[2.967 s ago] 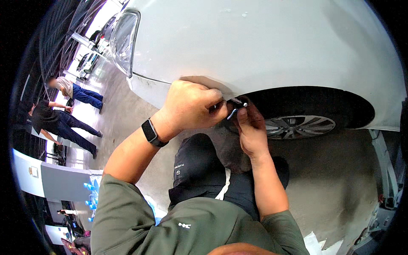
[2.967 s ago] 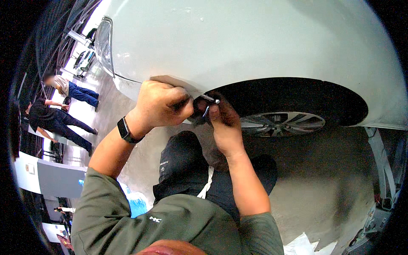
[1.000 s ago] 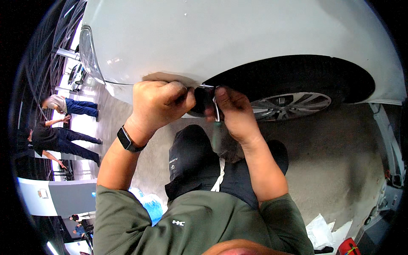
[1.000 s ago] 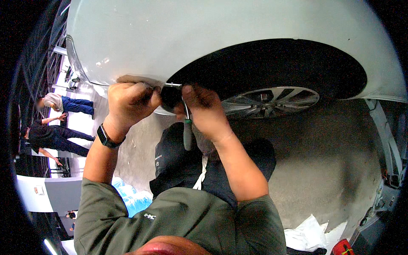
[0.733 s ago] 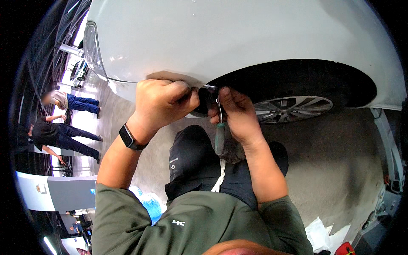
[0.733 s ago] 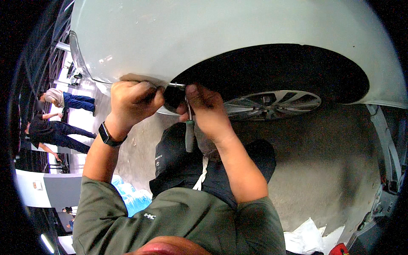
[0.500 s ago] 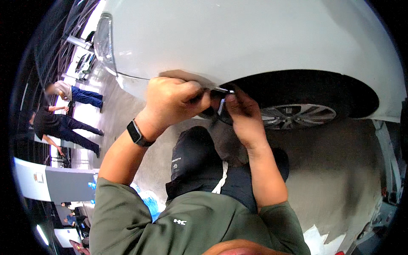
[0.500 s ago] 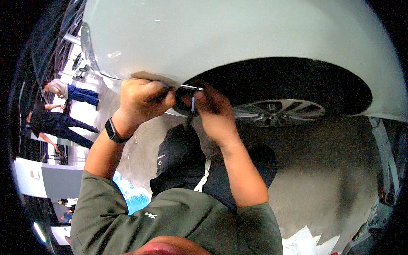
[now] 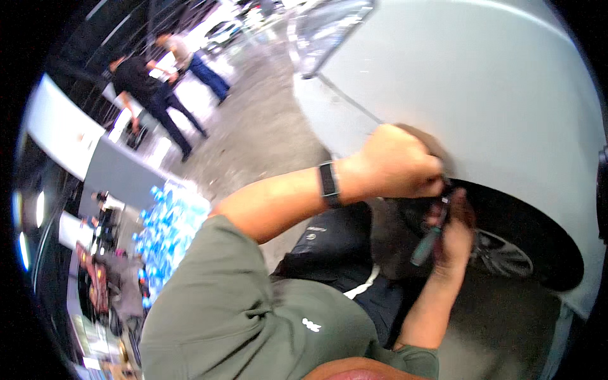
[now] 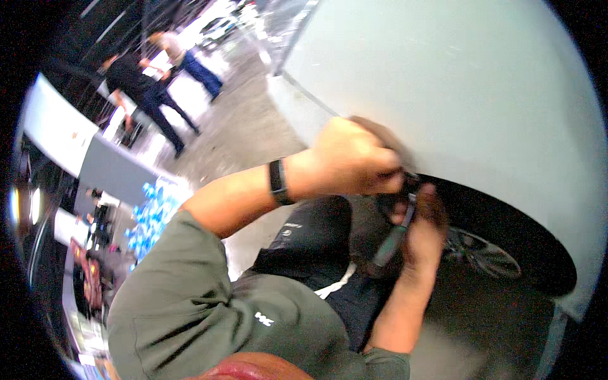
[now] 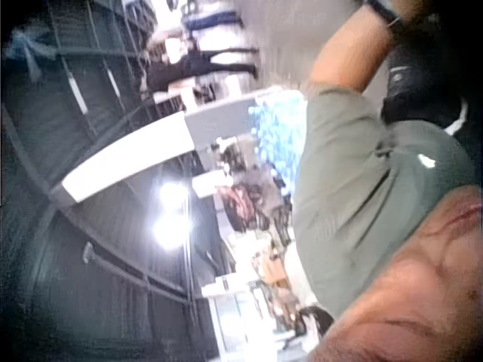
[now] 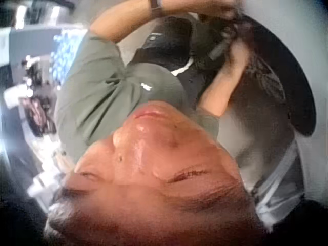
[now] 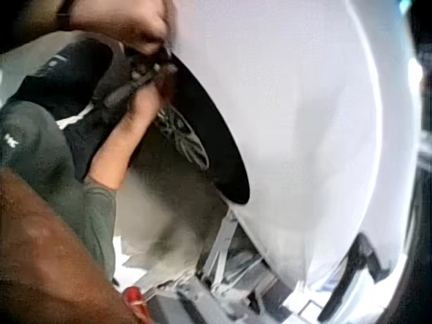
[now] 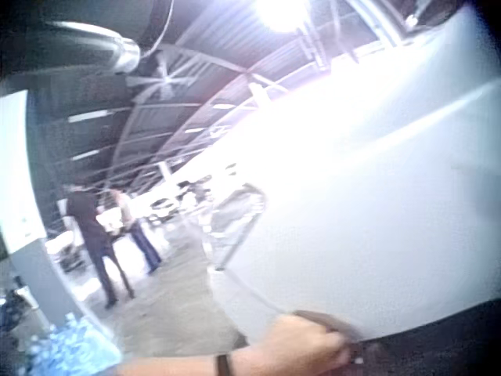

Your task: The person uses a screwdriver to tighten a screw on the front bumper of a car and then walks around to the other side to repeat the action.

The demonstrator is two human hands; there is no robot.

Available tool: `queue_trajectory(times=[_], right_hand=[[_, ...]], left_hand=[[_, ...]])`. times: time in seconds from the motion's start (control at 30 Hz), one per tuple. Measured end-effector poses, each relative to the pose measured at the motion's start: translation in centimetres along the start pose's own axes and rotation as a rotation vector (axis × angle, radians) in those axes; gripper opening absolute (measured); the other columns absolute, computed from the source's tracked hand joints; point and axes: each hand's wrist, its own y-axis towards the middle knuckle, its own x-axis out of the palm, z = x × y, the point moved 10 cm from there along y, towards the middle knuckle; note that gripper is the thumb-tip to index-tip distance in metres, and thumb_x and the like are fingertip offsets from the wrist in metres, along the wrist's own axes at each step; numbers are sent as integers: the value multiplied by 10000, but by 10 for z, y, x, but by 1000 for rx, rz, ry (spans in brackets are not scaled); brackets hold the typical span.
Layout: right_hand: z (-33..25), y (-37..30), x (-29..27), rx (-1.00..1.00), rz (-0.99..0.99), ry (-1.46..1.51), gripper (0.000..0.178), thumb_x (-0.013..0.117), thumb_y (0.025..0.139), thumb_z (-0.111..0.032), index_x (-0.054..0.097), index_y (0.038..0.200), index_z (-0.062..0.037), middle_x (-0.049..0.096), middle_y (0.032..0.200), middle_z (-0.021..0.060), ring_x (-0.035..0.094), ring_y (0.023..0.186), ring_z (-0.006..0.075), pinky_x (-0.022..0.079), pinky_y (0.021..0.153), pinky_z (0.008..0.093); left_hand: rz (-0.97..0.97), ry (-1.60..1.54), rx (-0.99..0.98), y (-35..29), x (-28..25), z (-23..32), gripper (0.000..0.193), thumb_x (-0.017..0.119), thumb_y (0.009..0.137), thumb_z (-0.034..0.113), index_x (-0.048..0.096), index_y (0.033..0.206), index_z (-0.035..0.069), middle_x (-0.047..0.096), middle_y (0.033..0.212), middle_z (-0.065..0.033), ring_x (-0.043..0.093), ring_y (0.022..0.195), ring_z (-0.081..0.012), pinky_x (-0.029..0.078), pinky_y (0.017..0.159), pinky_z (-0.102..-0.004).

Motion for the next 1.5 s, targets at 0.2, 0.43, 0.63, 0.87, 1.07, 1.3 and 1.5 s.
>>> queue_trajectory(times=[0.2,0.43,0.63,0.87,1.07,1.3,1.5], right_hand=[[-7,-2,7,-294,41,50,386,550,1098,-343,624,1158,31,642,1116,102,565,1018,194,462,915,362],[10,26,-10,50,-246,71,405,514,1110,-382,597,1248,-10,609,1103,70,559,1020,183,448,948,356],[-16,5,10,-310,85,-649,480,508,1106,-410,608,1260,33,621,1125,112,558,1026,197,410,994,354],[8,32,-16,-15,-137,-87,482,466,1116,-435,621,1067,18,589,1002,95,536,941,195,433,922,361],[-13,29,-22,-307,58,-269,484,475,1110,-444,605,1133,21,608,1040,96,556,967,196,433,950,363],[-12,22,-18,-297,134,-511,576,497,1100,-451,569,1342,66,617,1278,184,567,1155,232,407,1062,384],[36,53,-47,136,-46,-211,638,489,1103,-438,505,1432,108,557,1423,235,535,1298,253,374,1135,395]], left_hand=[[-40,-21,-85,-2,12,-1,268,727,670,377,643,555,150,581,504,-98,624,480,-327,485,447,-449],[-144,-87,-167,8,13,-5,242,738,684,391,735,636,154,666,604,-81,694,608,-315,511,506,-452],[-226,-127,-212,-5,23,-12,261,751,700,412,754,658,154,707,661,-72,705,643,-308,523,524,-447],[-160,-124,-161,5,13,-10,210,751,700,379,764,672,172,720,682,-56,717,669,-294,537,542,-445],[-295,-157,-205,1,21,-11,201,748,707,373,777,698,175,729,697,-47,731,706,-286,550,564,-443],[-262,-132,-202,3,21,-13,197,746,718,370,783,706,176,732,701,-44,730,704,-280,552,571,-437],[-219,-111,-189,-1,18,-12,209,757,723,396,787,703,191,735,711,-44,726,711,-281,540,568,-444]])
